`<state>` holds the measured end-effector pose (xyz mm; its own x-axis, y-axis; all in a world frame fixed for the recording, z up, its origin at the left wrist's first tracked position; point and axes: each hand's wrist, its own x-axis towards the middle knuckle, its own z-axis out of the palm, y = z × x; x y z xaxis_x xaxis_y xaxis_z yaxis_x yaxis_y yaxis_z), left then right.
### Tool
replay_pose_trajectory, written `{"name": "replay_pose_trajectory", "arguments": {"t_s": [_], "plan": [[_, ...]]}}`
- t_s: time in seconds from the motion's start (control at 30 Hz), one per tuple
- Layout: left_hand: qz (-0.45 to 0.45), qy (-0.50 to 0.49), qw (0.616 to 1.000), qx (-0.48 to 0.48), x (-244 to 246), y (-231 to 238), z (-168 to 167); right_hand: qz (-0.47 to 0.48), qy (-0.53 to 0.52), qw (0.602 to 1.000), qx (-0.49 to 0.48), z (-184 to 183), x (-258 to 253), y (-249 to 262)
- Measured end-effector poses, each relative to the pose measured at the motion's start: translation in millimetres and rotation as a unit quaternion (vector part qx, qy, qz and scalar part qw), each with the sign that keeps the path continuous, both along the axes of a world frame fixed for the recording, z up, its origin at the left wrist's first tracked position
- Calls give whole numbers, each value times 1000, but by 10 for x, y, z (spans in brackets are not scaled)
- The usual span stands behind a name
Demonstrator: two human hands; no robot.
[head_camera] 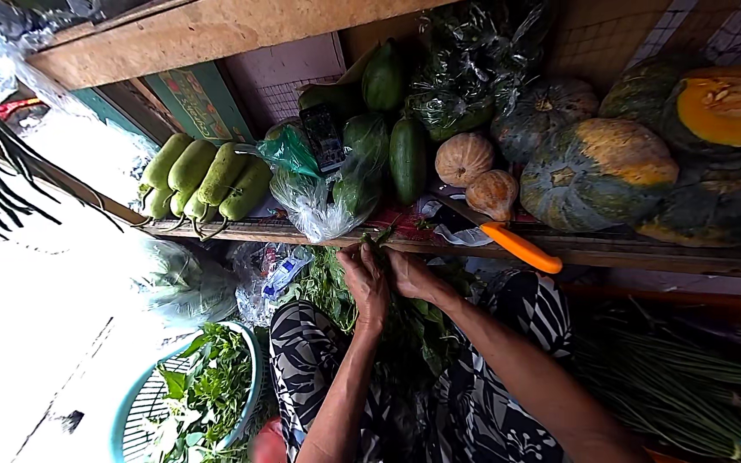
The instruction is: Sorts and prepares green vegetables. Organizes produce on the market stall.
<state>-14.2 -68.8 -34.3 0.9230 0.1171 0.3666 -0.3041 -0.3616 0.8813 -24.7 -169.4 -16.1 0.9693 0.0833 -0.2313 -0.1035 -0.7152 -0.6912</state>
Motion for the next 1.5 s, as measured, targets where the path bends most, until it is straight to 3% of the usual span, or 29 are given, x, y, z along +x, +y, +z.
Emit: {"name": "replay_pose_trajectory", "arguments": {"t_s": [0.13,0.33,0.43,0.5,0.57,0.63,0.73,0.83,0.9,0.93,1.0,1.03,1.07,1.1,1.13,1.2,1.23,1.27,1.4,1.5], "plan": [[36,-75,988,127,-54,-16,-26,7,2,1000,-9,-19,9,-8],[14,-97,983,158,-78,16,-24,-7,13,1000,-2,45,-5,-7],[-57,-10,998,17,-38,85,46,-7,16,999,32,14,25,-55],[-109,64,983,-134,70,150,58,-4,15,998,68,-34,47,-89],[-141,99,966,-191,150,221,77,-1,10,992,123,-80,67,-112],[-181,100,970,-129,185,320,105,2,8,980,197,-119,72,-129],[-203,47,972,113,131,414,271,-9,10,960,279,-94,61,-148],[-212,-54,914,341,45,527,320,-39,4,941,336,-43,29,-207],[-220,-195,878,378,66,662,238,-51,-5,929,366,-13,10,-269],[-242,-239,873,349,90,745,216,-57,-8,921,384,-7,-4,-298],[-306,-211,909,189,110,922,211,-57,-23,899,434,-10,-31,-359],[-333,-148,931,42,113,996,201,-60,-30,887,458,-9,-35,-379],[-345,-72,926,-134,110,1029,196,-61,-35,878,473,0,-33,-382],[-342,3,881,-328,89,1009,236,-60,-39,875,478,8,-21,-375],[-320,72,811,-484,77,993,286,-59,-42,879,472,8,-9,-358],[-251,158,682,-668,93,963,314,-58,-44,889,451,-42,22,-293],[-220,177,652,-704,121,929,291,-55,-48,896,439,-64,40,-270],[-193,194,652,-707,143,877,264,-50,-51,901,429,-74,49,-253],[-236,252,741,-576,207,612,53,-27,-63,918,390,-84,55,-193],[-294,229,785,-494,264,531,-5,-25,-80,945,316,-104,61,-205]]}}
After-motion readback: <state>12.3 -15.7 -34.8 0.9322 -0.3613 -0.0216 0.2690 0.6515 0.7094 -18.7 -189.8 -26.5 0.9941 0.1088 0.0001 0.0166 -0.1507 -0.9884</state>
